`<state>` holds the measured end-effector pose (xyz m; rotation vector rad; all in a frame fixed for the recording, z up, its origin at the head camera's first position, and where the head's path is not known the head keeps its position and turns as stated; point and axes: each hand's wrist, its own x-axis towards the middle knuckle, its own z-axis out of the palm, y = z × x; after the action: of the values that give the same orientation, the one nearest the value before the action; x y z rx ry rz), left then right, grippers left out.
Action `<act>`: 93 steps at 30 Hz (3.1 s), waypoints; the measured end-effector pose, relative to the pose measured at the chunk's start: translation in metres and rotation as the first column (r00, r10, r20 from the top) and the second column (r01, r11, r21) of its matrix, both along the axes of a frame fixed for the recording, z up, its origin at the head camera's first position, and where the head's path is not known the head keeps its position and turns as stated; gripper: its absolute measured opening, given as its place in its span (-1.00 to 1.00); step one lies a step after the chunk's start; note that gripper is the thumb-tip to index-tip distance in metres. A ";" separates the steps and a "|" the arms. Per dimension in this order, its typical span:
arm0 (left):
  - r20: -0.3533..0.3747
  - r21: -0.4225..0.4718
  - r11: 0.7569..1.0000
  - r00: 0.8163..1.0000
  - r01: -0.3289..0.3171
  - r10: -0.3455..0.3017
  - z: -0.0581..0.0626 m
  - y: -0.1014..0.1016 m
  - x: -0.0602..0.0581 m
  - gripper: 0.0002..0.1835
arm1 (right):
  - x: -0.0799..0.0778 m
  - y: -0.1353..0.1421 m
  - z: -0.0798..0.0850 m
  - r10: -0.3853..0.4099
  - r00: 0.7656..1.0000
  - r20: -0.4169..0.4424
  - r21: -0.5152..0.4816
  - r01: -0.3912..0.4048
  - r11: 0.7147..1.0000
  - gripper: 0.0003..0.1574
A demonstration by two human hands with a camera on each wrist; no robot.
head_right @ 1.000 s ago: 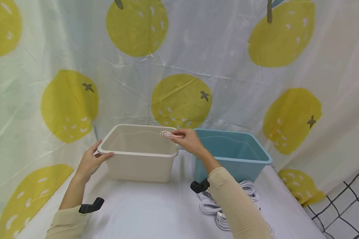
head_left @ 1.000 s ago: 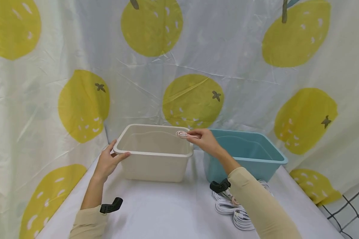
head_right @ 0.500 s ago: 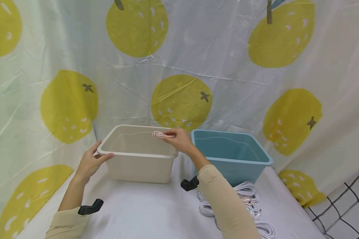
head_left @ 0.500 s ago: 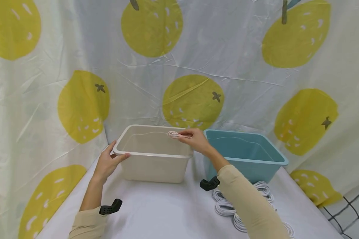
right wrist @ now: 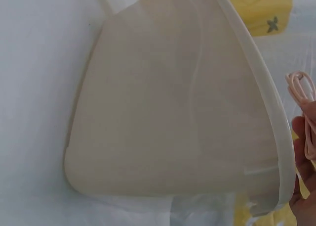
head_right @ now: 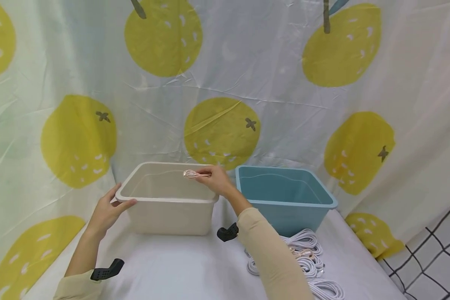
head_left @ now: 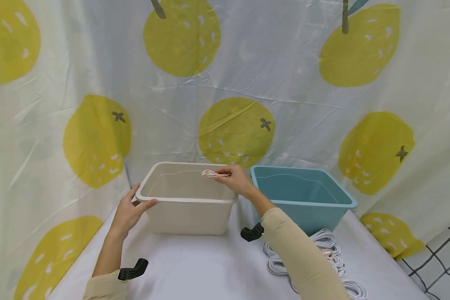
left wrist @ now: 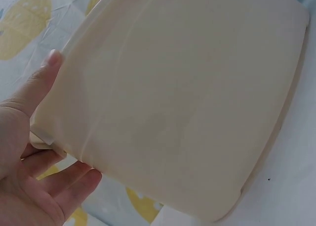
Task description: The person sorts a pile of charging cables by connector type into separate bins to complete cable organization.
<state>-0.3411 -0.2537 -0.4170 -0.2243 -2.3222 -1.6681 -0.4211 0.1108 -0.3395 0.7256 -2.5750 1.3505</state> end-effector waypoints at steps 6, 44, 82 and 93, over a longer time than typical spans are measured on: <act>0.019 -0.022 1.000 1.000 -0.020 0.020 -0.003 -0.003 0.009 0.11 | 0.003 -0.005 -0.003 0.007 0.999 0.038 -0.009 -0.007 1.000 -0.63; 0.023 -0.010 1.000 1.000 0.011 -0.011 0.005 -0.011 0.010 0.11 | 0.033 0.023 0.021 0.060 0.998 -0.011 -0.004 -0.060 0.998 -0.49; 0.024 0.003 1.000 1.000 0.006 -0.006 0.006 -0.008 0.019 0.11 | 0.093 0.129 0.014 0.017 0.992 -0.123 0.041 -0.012 0.999 -0.50; 0.010 -0.006 1.000 1.000 0.008 -0.008 0.006 -0.008 0.017 0.10 | 0.115 0.168 0.003 -0.026 0.982 -0.187 0.036 0.033 0.999 -0.60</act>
<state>-0.3245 -0.2619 -0.4112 -0.2271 -2.3368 -1.6697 -0.3066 0.2789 -0.3365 0.7770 -2.4614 1.1664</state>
